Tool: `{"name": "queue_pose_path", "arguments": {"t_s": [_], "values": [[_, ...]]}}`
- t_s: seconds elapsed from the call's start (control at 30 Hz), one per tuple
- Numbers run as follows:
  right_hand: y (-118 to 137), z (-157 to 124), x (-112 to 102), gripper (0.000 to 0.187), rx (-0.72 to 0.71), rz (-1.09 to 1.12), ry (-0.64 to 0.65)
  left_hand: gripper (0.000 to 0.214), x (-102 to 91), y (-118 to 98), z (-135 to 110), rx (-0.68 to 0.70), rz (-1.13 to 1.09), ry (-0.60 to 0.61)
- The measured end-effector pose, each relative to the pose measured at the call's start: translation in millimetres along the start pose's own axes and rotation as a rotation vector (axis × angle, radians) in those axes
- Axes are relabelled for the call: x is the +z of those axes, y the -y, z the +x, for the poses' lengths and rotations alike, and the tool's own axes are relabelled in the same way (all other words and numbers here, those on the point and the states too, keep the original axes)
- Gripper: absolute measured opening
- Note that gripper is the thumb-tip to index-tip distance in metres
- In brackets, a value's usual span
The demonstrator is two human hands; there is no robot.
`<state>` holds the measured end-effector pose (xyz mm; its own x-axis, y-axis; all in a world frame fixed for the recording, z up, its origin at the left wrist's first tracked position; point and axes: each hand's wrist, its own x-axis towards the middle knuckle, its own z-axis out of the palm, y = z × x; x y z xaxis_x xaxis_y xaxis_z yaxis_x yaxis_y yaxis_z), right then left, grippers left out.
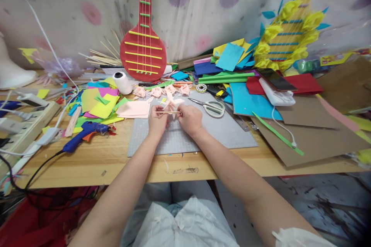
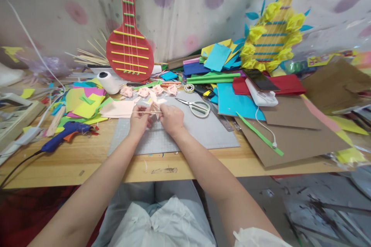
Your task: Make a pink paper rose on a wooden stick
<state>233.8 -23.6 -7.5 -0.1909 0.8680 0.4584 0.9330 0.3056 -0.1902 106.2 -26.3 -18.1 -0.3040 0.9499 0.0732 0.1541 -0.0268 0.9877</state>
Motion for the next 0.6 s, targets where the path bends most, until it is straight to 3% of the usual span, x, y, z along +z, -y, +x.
{"name": "queue_pose_path", "arguments": {"t_s": [0.1, 0.23, 0.4, 0.6], "values": [[1.8, -2.2, -0.3, 0.018, -0.050, 0.000, -0.036, 0.028, 4.2, -1.2, 2.7, -0.177, -0.150, 0.006], [2.2, -3.3, 0.3, 0.016, -0.059, 0.010, -0.080, 0.020, 3.7, -6.6, 3.2, -0.274, -0.221, 0.048], [1.7, -3.7, 1.4, 0.016, -0.026, 0.033, -0.062, 0.021, 1.4, -8.1, 2.9, -0.280, -0.239, 0.089], [2.3, -5.4, 4.2, 0.020, -0.120, 0.085, -0.057, 0.017, 0.3, -2.4, 3.2, -0.203, -0.277, 0.054]]}}
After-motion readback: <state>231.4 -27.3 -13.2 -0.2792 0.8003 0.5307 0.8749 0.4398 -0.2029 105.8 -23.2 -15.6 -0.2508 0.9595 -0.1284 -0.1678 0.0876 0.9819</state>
